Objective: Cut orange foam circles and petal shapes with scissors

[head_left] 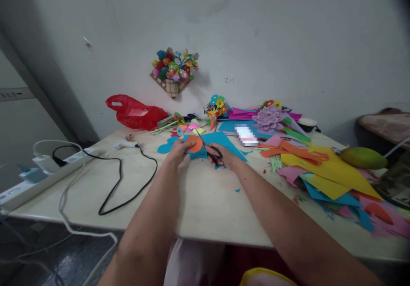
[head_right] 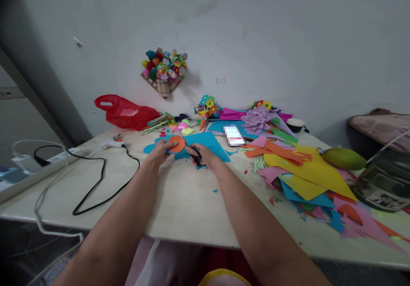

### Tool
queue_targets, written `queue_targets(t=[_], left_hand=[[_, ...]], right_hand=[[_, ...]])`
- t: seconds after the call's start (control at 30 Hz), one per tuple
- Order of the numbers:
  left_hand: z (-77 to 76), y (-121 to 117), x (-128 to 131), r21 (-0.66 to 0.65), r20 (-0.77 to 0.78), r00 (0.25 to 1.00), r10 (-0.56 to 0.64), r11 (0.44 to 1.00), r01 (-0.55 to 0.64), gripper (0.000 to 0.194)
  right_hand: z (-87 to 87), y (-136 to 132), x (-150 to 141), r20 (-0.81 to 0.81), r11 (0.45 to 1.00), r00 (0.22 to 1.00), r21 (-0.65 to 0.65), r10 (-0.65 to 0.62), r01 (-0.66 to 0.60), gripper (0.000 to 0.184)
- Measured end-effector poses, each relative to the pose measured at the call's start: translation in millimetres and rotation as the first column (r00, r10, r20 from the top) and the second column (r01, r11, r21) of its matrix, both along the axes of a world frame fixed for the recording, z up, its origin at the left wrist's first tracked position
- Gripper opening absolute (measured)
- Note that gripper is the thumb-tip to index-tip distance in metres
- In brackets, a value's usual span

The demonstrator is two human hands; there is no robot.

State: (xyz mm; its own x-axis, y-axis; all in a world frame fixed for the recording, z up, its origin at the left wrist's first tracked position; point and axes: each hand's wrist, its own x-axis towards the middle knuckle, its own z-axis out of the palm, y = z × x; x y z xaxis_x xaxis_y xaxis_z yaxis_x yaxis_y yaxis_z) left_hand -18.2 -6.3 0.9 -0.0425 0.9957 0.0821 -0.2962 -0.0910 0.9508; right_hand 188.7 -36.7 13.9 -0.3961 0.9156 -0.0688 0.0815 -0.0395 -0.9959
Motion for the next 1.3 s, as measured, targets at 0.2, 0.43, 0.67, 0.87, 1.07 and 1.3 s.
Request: queue_targets(t=[0.2,0.43,0.67,0.87,1.07,1.3], left_hand=[[-1.8,1.6,-0.5,0.004,0.004,1.0,-0.007,1.0,0.007,0.029],[-3.1,3.1,-1.4,0.005,0.002,1.0,-0.006,1.0,0.006,0.03],[-1.7,1.8,-0.2,-0.015,-0.012,1.0,0.025,1.0,-0.025,0.029],[2.6,-3.2,3.7,-0.017,0.004,0.999,0.043,0.999,-0.043,0.028],[2.6,-3.6,4.0,-0.006,0.03,0.999,0.037,0.999,-0.036,0.031],[-0.9,-0.7,0.4,-0.01,0.02,0.999,0.026,1.0,-0.026,0.03]], right_hand=[[0.0,0.6,-1.1,0.001,1.0,1.0,-0.003,-0.008,0.008,0.02],[-2.8,3.8,-1.1,0.004,1.0,1.0,-0.006,-0.001,0.001,0.019],[1.2,-0.4,-2.7,-0.003,1.0,1.0,-0.017,-0.014,0.014,0.014],[-0.2,1.1,-3.4,0.013,0.999,0.999,-0.008,-0.035,0.035,0.016],[-2.4,2.9,-3.4,0.0,0.999,0.999,-0.004,-0.048,0.048,0.02],[-0.2,0.2,-5.0,0.01,0.998,0.998,-0.004,-0.067,0.067,0.015]])
